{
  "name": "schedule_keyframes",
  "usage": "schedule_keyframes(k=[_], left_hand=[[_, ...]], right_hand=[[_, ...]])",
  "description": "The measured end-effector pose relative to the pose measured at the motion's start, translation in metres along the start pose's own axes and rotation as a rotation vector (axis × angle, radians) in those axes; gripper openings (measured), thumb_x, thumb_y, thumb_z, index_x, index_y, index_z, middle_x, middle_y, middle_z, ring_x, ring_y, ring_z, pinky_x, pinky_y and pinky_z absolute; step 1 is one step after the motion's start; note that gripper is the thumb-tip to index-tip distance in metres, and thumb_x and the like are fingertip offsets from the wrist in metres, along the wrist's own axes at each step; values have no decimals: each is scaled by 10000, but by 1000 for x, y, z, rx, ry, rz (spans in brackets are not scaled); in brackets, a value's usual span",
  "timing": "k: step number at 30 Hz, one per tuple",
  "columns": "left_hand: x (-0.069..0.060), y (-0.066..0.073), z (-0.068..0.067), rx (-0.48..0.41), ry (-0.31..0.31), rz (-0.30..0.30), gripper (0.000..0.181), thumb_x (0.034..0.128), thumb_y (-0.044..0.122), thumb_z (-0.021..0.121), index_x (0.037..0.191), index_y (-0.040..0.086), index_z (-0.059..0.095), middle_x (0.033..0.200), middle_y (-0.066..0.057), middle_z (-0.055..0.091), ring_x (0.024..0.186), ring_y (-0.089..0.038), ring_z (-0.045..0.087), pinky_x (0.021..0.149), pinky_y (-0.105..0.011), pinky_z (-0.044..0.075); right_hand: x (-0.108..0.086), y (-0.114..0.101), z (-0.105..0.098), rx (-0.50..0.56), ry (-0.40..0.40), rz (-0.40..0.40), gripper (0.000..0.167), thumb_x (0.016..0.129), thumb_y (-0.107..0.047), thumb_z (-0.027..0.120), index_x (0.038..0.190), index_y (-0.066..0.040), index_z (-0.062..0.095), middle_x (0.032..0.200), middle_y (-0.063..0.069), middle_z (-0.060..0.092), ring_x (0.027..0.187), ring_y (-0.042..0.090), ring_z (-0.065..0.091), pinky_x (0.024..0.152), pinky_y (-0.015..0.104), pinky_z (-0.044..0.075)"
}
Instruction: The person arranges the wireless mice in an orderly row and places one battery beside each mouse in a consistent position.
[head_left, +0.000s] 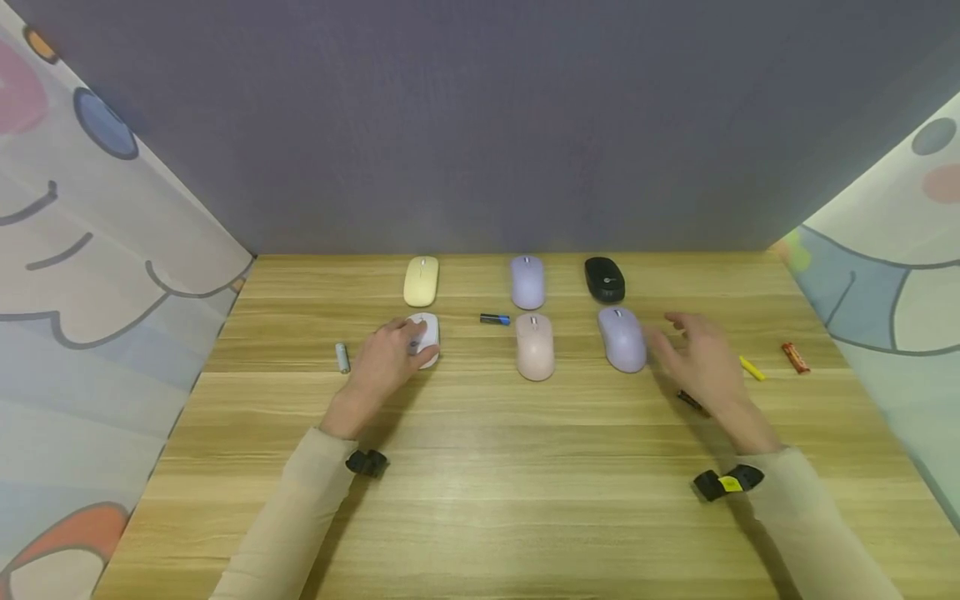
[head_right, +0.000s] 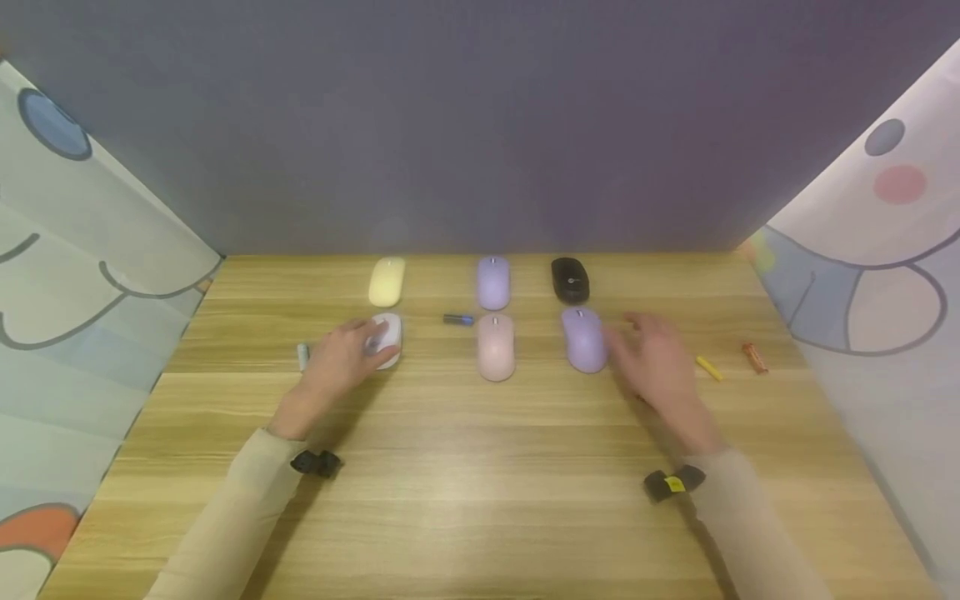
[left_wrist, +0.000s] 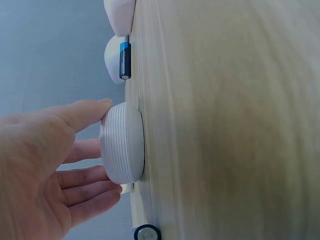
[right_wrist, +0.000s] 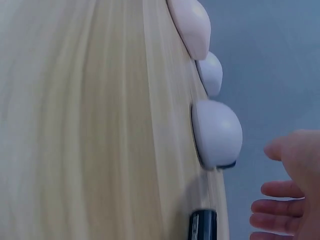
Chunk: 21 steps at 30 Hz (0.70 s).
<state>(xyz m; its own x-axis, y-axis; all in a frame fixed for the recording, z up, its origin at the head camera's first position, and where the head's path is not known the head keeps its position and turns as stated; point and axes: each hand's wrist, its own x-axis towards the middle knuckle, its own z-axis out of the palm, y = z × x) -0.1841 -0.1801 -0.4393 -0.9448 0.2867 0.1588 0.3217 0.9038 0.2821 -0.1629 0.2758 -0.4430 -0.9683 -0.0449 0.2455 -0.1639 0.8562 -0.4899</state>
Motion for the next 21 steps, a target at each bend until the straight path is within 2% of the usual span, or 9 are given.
schedule_keyframes(k=[6, 11, 18, 21], left_hand=[[0, 0, 1, -1, 6, 2, 476, 942, 364, 769, 1250, 5, 715, 1225, -254, 700, 982, -384, 720, 758, -496, 620], [-1, -1, 1, -3, -1, -2, 489, 944, 369, 767, 1265, 5, 710, 1246, -253, 694, 1000, -385, 720, 767, -489, 623], [0, 0, 0, -5, -7, -10, 495, 945, 378, 763, 1277, 15, 706, 1264, -247, 689, 1012, -387, 716, 767, -488, 620], [0, 0, 1, -2, -1, -7, 488, 945, 378, 764, 1272, 20, 710, 1260, -244, 692, 1007, -387, 718, 760, -487, 621]], right_hand=[[-5, 14, -7, 3, 13, 6, 451, 1041, -244, 597, 1327, 104, 579, 1237, 354, 592, 1078, 522, 574, 803, 669, 490], [-11, 26, -14, -5, 14, 32, 437, 1041, -222, 593, 1325, 109, 574, 1252, 352, 583, 1106, 531, 557, 854, 678, 472], [-16, 44, -22, 18, 64, -7, 400, 1018, -145, 628, 1278, 155, 580, 1237, 384, 564, 1133, 565, 515, 906, 692, 424], [-20, 51, -25, 13, 62, 3, 399, 1015, -131, 631, 1270, 170, 572, 1251, 399, 543, 1162, 590, 477, 933, 710, 397]])
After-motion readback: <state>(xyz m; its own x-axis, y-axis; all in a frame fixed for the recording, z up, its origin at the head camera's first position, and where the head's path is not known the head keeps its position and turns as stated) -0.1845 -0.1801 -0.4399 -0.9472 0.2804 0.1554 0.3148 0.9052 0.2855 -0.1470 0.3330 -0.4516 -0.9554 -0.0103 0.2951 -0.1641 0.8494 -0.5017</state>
